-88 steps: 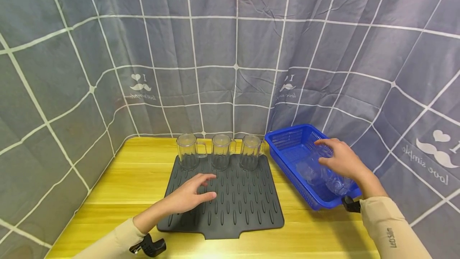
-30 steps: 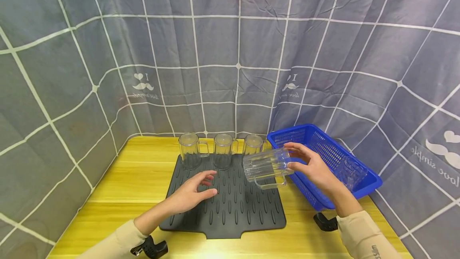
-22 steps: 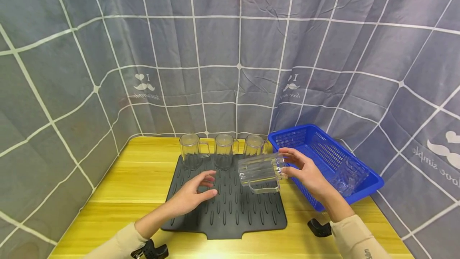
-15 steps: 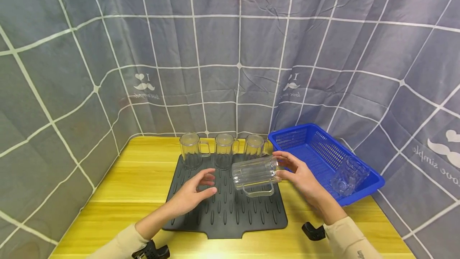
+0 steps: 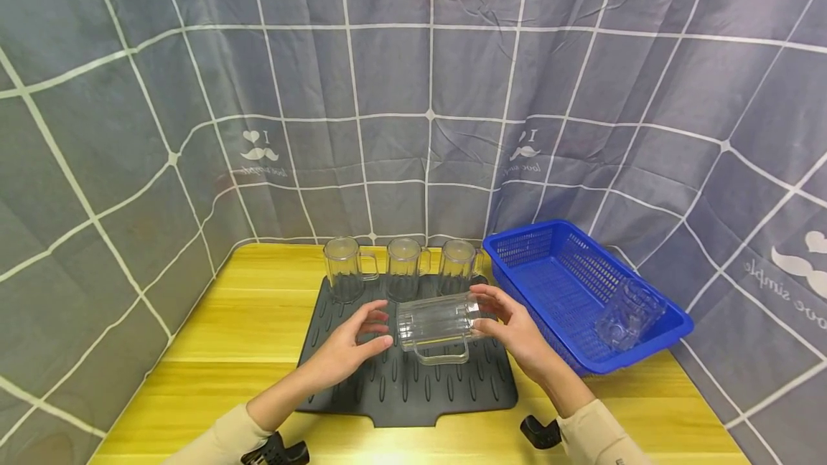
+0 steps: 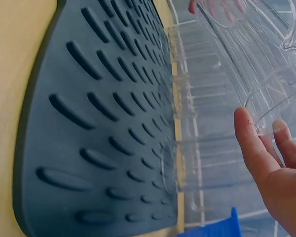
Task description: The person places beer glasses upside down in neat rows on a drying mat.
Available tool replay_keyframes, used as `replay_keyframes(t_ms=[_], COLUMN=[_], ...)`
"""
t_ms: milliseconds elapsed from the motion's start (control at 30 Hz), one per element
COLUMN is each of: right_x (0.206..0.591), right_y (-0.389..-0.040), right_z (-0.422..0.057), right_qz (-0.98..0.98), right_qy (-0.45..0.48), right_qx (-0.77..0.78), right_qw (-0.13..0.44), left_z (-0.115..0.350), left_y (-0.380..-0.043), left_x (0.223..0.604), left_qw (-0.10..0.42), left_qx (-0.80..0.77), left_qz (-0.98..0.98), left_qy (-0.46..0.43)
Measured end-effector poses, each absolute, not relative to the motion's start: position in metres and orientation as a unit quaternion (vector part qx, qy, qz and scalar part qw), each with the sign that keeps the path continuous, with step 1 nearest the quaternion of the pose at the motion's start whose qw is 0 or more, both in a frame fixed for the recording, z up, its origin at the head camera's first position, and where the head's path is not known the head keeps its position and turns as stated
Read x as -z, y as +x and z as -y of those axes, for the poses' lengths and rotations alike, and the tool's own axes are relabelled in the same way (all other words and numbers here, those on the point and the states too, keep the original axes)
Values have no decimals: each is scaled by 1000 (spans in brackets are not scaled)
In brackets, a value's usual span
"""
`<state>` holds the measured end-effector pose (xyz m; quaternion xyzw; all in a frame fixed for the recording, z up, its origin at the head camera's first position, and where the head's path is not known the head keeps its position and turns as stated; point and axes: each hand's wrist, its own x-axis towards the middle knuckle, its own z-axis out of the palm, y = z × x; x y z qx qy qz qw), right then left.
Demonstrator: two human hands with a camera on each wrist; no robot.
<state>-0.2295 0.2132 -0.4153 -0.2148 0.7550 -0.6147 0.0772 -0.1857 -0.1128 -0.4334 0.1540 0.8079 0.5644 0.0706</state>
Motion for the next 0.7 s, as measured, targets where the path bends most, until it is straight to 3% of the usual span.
replay_keyframes(t_ms=[700], right_x=[436], right_y=[-221], right_z=[-186], right_qz=[-727], right_qy=[-190], right_qx=[655], right_qw=[73], left_z=[112], left_y=[-187], left_x=[436], left_qw=[62], left_qx=[-563], left_qz=[-811], left_qy=[149])
